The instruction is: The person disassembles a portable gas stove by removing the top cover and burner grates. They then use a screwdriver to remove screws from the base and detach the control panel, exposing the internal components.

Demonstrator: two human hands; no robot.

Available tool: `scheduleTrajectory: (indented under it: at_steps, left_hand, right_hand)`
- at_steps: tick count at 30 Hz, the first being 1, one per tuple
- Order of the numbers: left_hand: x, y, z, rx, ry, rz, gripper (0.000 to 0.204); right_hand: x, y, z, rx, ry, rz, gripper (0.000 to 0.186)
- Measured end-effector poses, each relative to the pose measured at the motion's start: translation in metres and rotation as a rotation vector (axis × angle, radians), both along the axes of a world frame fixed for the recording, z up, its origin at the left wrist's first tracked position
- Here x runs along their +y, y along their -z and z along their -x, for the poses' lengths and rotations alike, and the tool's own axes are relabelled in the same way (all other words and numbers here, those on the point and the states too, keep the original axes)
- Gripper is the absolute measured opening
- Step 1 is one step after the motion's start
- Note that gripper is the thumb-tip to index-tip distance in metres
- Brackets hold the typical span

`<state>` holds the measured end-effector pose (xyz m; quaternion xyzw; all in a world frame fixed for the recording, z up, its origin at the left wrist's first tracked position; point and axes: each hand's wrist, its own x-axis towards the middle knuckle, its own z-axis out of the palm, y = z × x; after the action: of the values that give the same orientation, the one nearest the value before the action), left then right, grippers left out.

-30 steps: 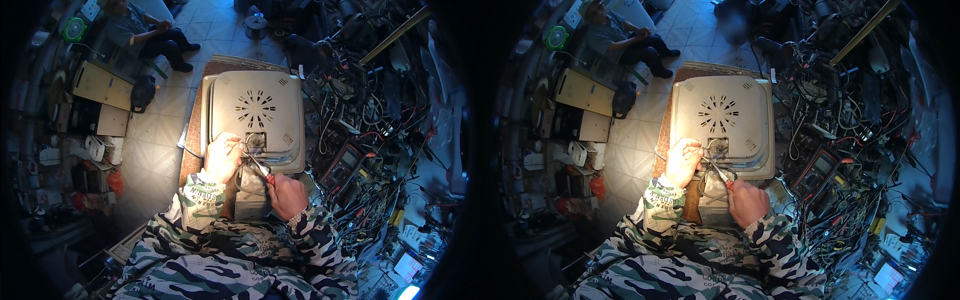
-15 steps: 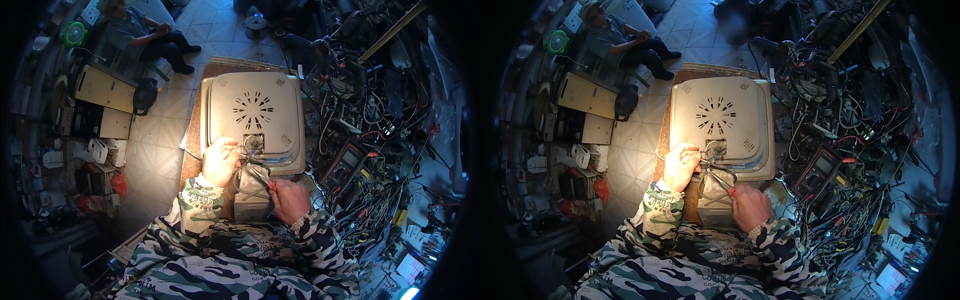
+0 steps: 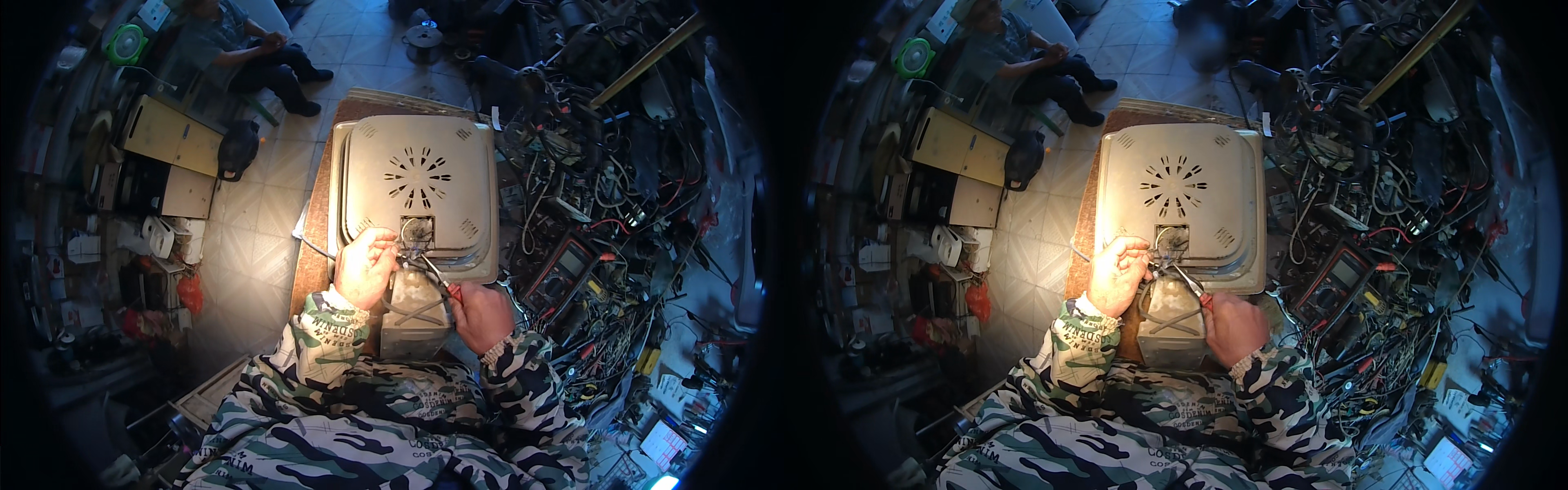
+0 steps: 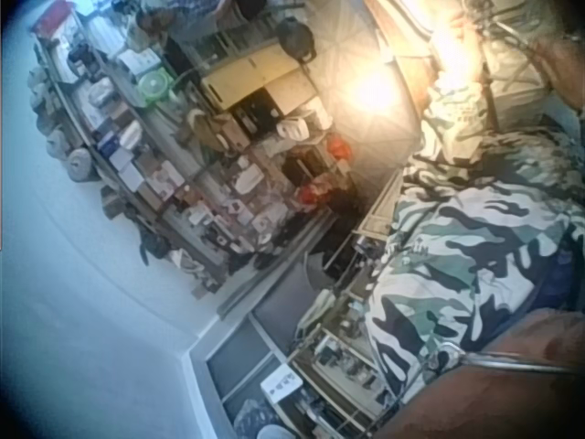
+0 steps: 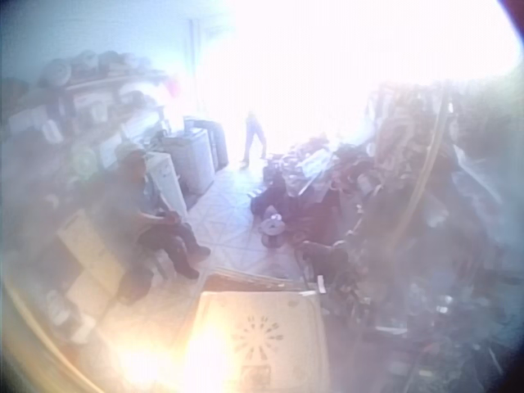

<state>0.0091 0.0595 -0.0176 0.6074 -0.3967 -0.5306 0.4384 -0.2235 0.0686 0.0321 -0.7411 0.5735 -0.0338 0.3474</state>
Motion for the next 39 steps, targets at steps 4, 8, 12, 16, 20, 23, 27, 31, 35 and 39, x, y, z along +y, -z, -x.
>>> scheduleTrajectory:
  at_steps: [4,8,12,16,20,23,27,31,35,39]
  left_hand:
    - [0.006,0.004,-0.003,0.074,-0.010,0.022,0.023]
    - [0.008,0.010,-0.007,0.170,0.009,0.027,0.023]
    - [0.008,0.008,-0.009,0.201,0.016,0.031,0.025]
    - [0.008,0.003,-0.005,0.197,-0.007,0.055,0.029]
    - [0.013,-0.006,0.003,0.231,-0.139,0.017,0.029]
    - [0.025,-0.002,0.001,0.186,-0.146,-0.030,0.027]
    - [0.032,-0.017,0.020,-0.056,-0.124,0.127,0.014]
    - [0.019,-0.030,0.031,-0.329,0.016,0.181,0.039]
    - [0.023,-0.007,0.030,-0.257,-0.068,0.271,0.032]
    - [0.036,0.006,0.020,0.224,-0.156,0.063,0.025]
  right_hand:
    - [0.005,0.007,0.005,-0.012,-0.034,-0.014,0.019]
    - [0.003,0.001,0.011,-0.018,-0.013,0.006,0.016]
    - [0.007,0.004,0.014,-0.016,0.007,-0.018,0.016]
    - [0.010,0.002,0.015,-0.059,0.047,-0.054,0.017]
    - [0.013,0.003,0.014,-0.108,0.081,-0.041,0.018]
    - [0.017,0.005,0.013,-0.162,0.107,0.000,0.018]
    - [0.021,0.008,0.011,-0.209,0.140,0.033,0.019]
    - [0.022,0.004,0.005,-0.245,0.152,0.026,0.020]
    - [0.028,0.005,0.003,-0.282,0.141,0.068,0.020]
    - [0.032,0.000,0.004,-0.236,0.128,0.075,0.022]
